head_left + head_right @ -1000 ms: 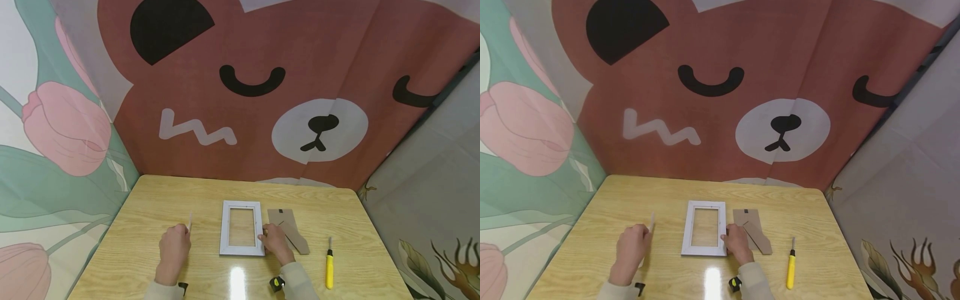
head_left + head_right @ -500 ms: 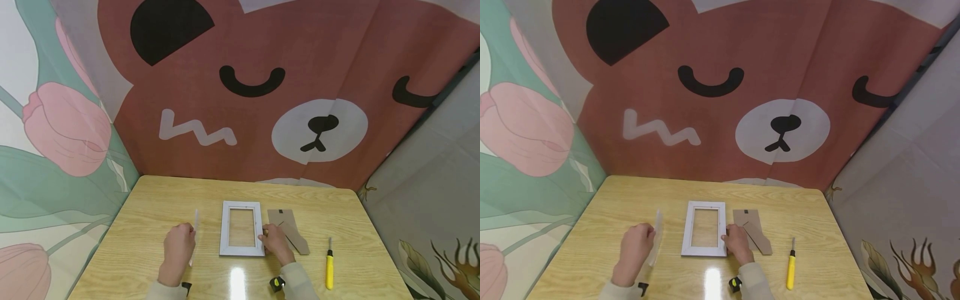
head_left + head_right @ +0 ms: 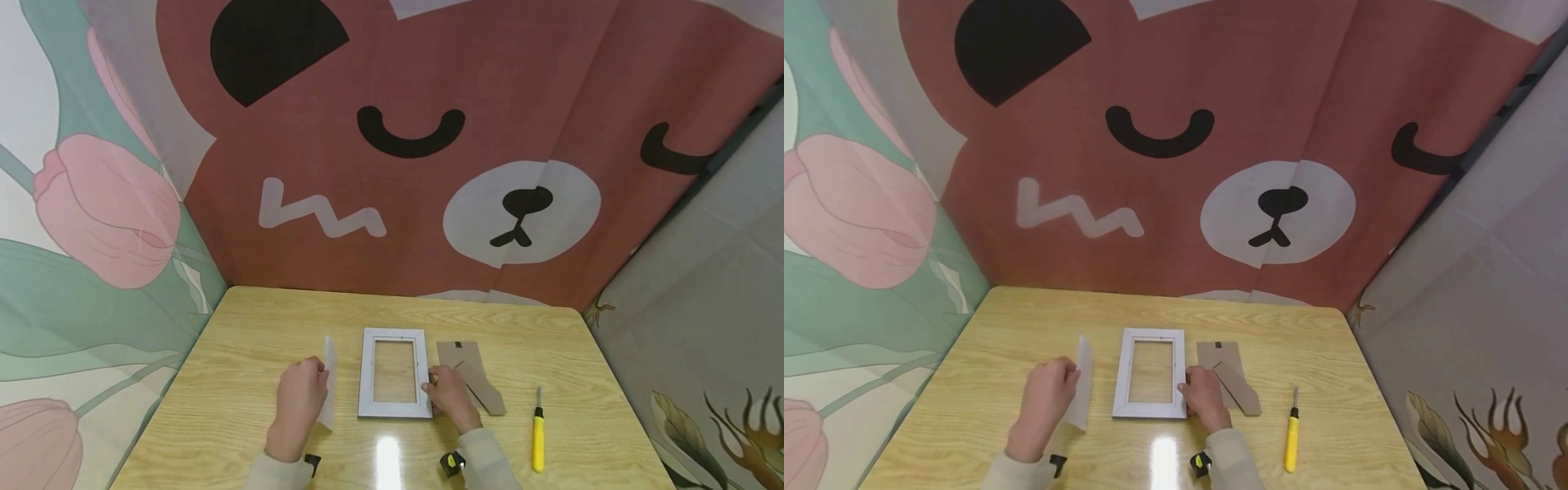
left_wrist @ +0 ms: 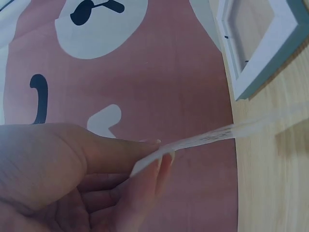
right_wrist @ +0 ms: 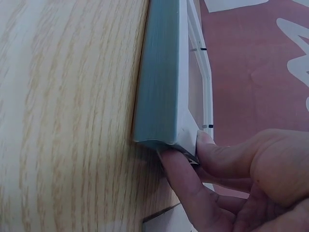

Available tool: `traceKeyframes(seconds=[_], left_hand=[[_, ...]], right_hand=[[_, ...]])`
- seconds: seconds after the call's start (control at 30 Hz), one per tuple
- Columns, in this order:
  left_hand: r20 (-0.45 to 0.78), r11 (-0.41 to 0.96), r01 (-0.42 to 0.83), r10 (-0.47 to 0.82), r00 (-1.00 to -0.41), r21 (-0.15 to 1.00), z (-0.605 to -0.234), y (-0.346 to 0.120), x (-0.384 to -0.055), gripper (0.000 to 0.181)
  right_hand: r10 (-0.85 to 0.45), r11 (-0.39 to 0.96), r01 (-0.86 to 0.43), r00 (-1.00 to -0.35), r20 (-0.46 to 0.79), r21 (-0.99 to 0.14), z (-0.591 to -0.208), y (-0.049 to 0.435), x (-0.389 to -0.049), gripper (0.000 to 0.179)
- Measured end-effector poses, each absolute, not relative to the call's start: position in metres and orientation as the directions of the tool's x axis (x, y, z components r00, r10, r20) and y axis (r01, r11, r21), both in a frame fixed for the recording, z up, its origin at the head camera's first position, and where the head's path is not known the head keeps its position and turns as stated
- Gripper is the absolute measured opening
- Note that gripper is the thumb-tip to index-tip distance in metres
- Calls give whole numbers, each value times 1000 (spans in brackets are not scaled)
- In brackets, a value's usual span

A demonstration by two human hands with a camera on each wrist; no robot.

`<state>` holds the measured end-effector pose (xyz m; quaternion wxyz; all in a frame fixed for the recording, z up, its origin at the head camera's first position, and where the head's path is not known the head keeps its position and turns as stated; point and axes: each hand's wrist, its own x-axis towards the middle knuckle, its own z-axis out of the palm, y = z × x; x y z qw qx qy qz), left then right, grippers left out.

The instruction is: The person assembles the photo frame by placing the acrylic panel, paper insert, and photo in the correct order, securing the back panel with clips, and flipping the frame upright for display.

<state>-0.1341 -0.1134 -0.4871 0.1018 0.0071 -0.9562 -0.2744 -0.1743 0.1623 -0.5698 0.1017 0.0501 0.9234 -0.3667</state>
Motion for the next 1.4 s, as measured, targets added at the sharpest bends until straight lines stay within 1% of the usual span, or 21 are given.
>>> traceKeyframes(seconds=[0.27,0.43,0.87,1.0,1.27,1.4], left_hand=[[217,837,63,-68,-974,543,-483,-106,-141,7],[201,819,45,-86,-976,572,-478,-101,-146,8],[206,765,78,-73,-976,639,-471,-88,-153,6],[199,747,83,-67,-978,660,-472,-85,-156,6],[137,703,66,-45,-990,709,-479,-82,-158,7],[132,701,67,-40,-990,710,-483,-81,-159,6]], right_hand=[[22,726,169,-975,-223,-667,-570,162,-174,38],[23,727,167,-976,-219,-666,-571,163,-174,37],[17,728,161,-976,-217,-666,-570,162,-173,37],[15,728,159,-976,-217,-667,-569,162,-174,37],[10,735,152,-977,-214,-660,-568,163,-174,37],[15,736,160,-975,-221,-658,-568,162,-174,37]])
